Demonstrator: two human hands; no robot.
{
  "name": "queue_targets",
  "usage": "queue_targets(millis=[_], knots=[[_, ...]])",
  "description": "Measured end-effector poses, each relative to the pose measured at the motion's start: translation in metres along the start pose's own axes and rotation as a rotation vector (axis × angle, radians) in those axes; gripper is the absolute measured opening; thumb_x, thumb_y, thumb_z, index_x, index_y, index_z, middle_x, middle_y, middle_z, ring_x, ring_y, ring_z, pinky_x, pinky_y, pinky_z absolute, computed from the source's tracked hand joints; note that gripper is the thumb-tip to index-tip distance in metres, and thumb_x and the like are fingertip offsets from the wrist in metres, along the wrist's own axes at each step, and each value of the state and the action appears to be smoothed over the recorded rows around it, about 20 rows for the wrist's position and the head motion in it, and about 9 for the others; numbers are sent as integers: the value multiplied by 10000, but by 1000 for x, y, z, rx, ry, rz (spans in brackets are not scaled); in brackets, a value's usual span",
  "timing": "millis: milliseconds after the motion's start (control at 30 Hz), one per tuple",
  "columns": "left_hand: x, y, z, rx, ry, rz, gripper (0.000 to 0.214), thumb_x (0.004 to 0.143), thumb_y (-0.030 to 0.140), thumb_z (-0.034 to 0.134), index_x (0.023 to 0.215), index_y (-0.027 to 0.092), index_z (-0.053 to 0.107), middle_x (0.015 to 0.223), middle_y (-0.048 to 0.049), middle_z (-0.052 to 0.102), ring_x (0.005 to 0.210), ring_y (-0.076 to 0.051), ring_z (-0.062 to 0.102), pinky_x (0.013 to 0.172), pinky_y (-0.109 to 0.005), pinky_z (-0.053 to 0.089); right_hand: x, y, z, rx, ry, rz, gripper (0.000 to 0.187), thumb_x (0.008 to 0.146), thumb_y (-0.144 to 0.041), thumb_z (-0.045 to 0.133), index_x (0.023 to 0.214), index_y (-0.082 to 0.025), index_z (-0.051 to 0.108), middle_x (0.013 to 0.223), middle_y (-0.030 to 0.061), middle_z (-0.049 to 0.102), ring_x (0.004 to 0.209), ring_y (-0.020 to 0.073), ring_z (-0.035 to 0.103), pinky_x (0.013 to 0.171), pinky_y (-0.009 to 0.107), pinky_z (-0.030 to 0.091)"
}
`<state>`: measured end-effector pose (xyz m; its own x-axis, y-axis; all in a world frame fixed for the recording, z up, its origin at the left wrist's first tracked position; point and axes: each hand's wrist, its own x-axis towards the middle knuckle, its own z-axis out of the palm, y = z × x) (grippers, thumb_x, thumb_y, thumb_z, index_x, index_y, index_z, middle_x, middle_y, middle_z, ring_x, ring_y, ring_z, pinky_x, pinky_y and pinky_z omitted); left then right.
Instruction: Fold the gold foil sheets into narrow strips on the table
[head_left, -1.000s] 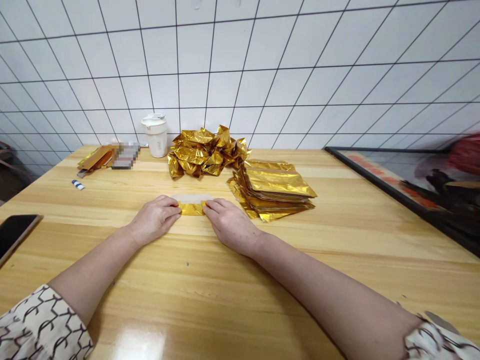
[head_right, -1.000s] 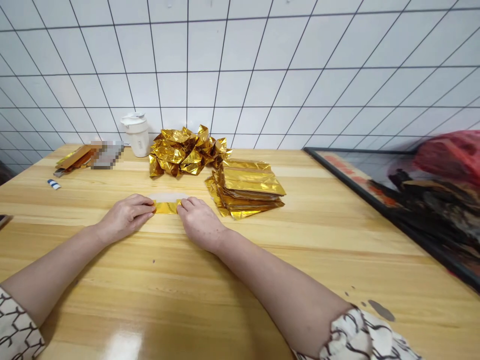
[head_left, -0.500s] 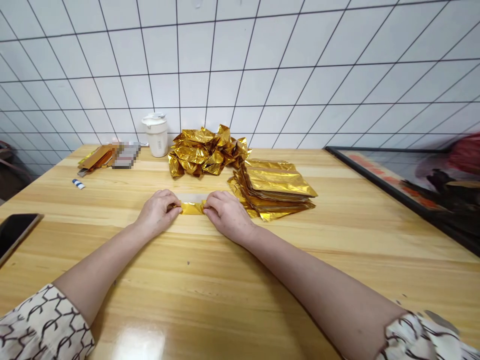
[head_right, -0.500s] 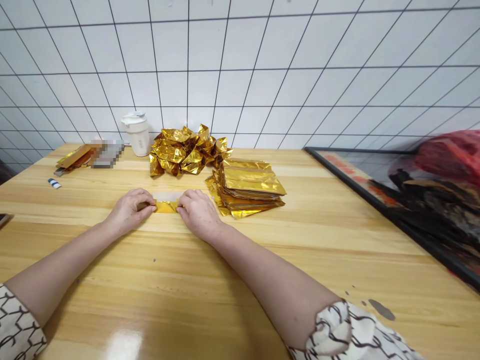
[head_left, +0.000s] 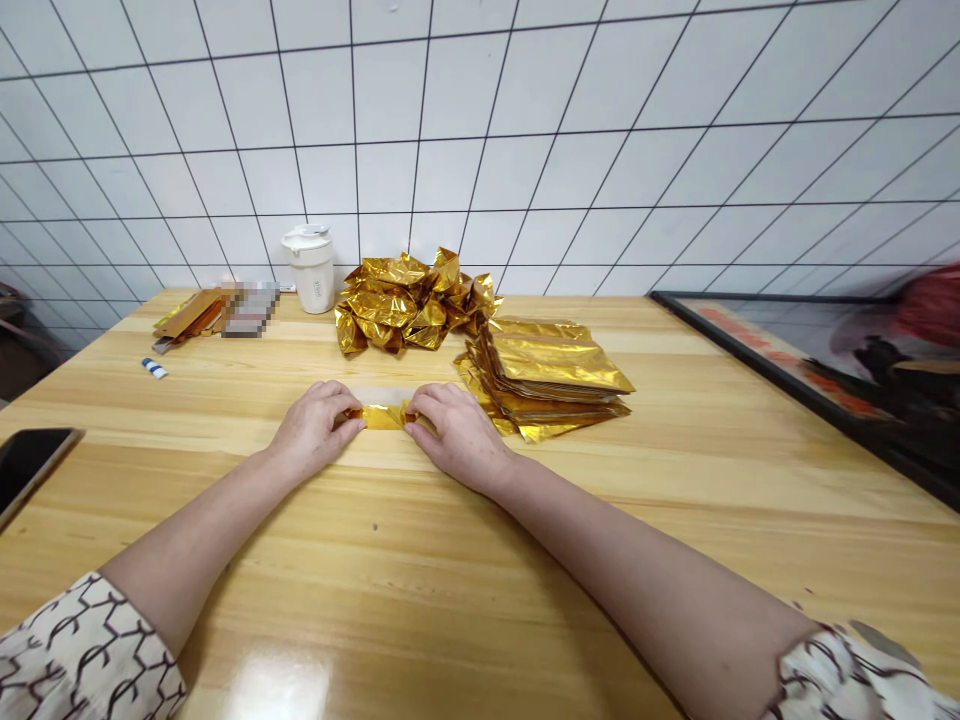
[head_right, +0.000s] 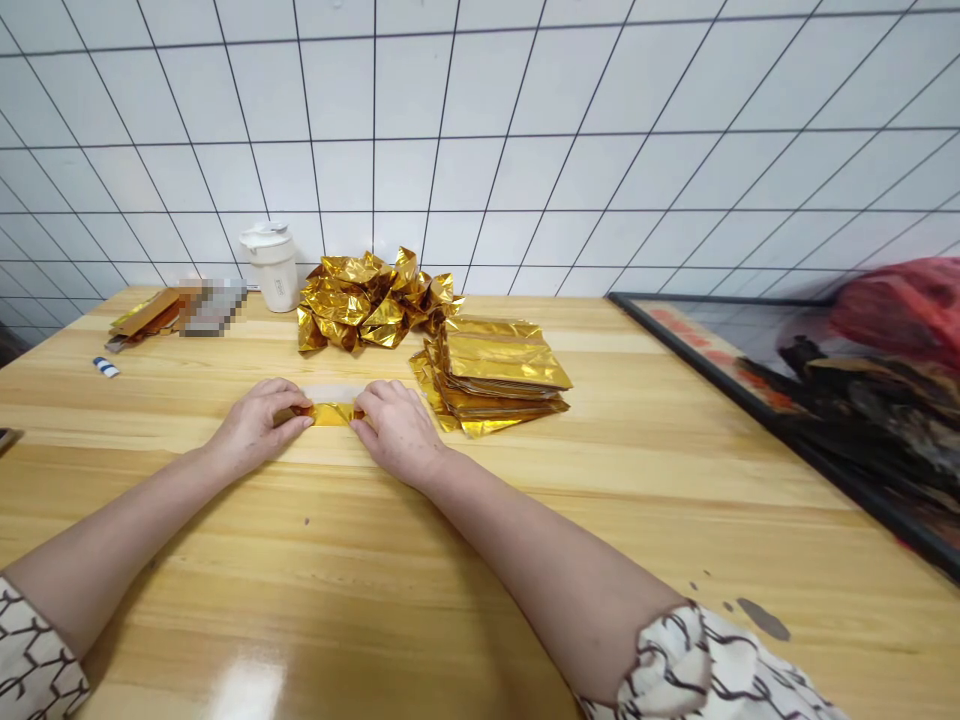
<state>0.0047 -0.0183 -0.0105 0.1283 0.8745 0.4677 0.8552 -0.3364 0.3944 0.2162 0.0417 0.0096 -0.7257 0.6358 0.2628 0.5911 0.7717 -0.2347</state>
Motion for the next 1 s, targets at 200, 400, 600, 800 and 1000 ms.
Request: queue_targets(millis=[200, 400, 600, 800, 1000], knots=[[-3, 3, 1, 74, 2, 67, 155, 829, 194, 569, 893, 217, 708, 893, -38, 658, 844, -186, 603, 760, -309, 521, -2, -7, -5, -151, -60, -74, 247, 933, -220, 450, 1059, -158, 654, 1020, 113, 626, 960, 229, 503, 814, 345, 371], [-3, 6, -2, 158, -51, 77, 194, 855, 198, 521, 933, 206, 698, 939, -52, 656, 860, -193, 591, 766, -316, 522, -1, -11, -8, -193, -107, -36, 262, 937, -213, 436, 1107, -152, 626, 1079, 127, 604, 984, 238, 496, 802, 351, 356], [-1, 9, -5, 194, -116, 79, 201, 864, 194, 506, 966, 188, 680, 985, -75, 644, 870, -211, 576, 792, -353, 510, 0, -12, -10, -175, -126, -5, 278, 933, -214, 432, 1134, -141, 610, 1137, 149, 584, 1025, 256, 499, 827, 373, 369], [-2, 9, -4, 187, -93, 65, 161, 859, 227, 550, 934, 192, 688, 969, -73, 646, 863, -213, 584, 777, -343, 509, -1, -13, -9, -172, -118, -18, 274, 933, -215, 429, 1115, -128, 614, 1118, 152, 588, 1028, 256, 498, 853, 380, 386], [-7, 1, -2, 177, 6, 147, 174, 872, 251, 548, 860, 192, 711, 924, -70, 679, 823, -193, 613, 712, -307, 522, -6, -9, -7, -152, -93, -101, 282, 928, -180, 407, 1068, -89, 634, 1082, 164, 609, 997, 249, 516, 896, 387, 409]])
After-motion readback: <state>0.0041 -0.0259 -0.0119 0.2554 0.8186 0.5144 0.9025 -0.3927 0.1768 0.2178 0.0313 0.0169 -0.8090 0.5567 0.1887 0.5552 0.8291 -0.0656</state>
